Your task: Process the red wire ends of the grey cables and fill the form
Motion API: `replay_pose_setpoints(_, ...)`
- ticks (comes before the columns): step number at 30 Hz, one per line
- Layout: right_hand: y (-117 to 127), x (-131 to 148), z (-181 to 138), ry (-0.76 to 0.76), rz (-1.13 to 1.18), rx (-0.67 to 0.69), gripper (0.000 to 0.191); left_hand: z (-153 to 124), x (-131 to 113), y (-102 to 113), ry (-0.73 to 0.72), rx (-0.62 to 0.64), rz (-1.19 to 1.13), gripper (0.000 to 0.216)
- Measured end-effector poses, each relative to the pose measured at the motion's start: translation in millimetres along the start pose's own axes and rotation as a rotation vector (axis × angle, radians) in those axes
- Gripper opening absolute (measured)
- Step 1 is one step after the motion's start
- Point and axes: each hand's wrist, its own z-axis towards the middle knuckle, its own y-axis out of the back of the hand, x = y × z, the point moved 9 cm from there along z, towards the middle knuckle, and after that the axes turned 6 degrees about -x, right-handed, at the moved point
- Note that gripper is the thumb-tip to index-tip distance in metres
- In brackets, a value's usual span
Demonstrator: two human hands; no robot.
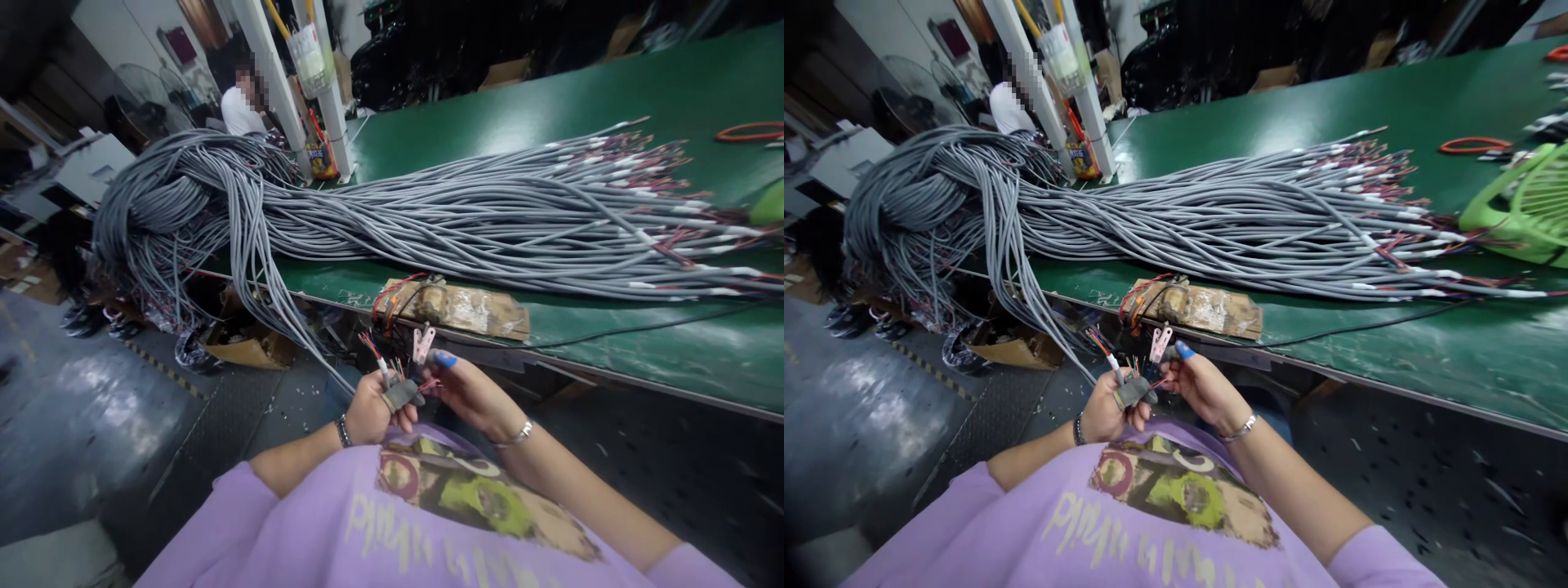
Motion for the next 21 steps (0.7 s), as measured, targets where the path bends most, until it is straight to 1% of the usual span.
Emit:
replay_pose_setpoints(4,-4,6,12,0.012,0.044,-0.005,0.036,1,-5,-10,0.033,0.020,-0.062,0.057)
replay_pose_setpoints(8,-3,7,21,0.051,0.070,-0.049,0.037,1,-8,-16,0.066,0.012,-0.095,0.058)
replay_pose_setpoints(12,-1,5,24,0.068,0.103,-0.066,0.039,3,-2,-14,0.098,-0.013,-0.078,0.059)
replay_pose_setpoints(17,2,9,25,0.133,0.098,-0.091,0.032,5,4,-13,0.114,-0.016,-0.028,0.057)
replay_pose_setpoints(21,0,5,26,0.106,0.109,-0.078,0.032,5,3,-13,0.116,-0.009,-0.018,0.058)
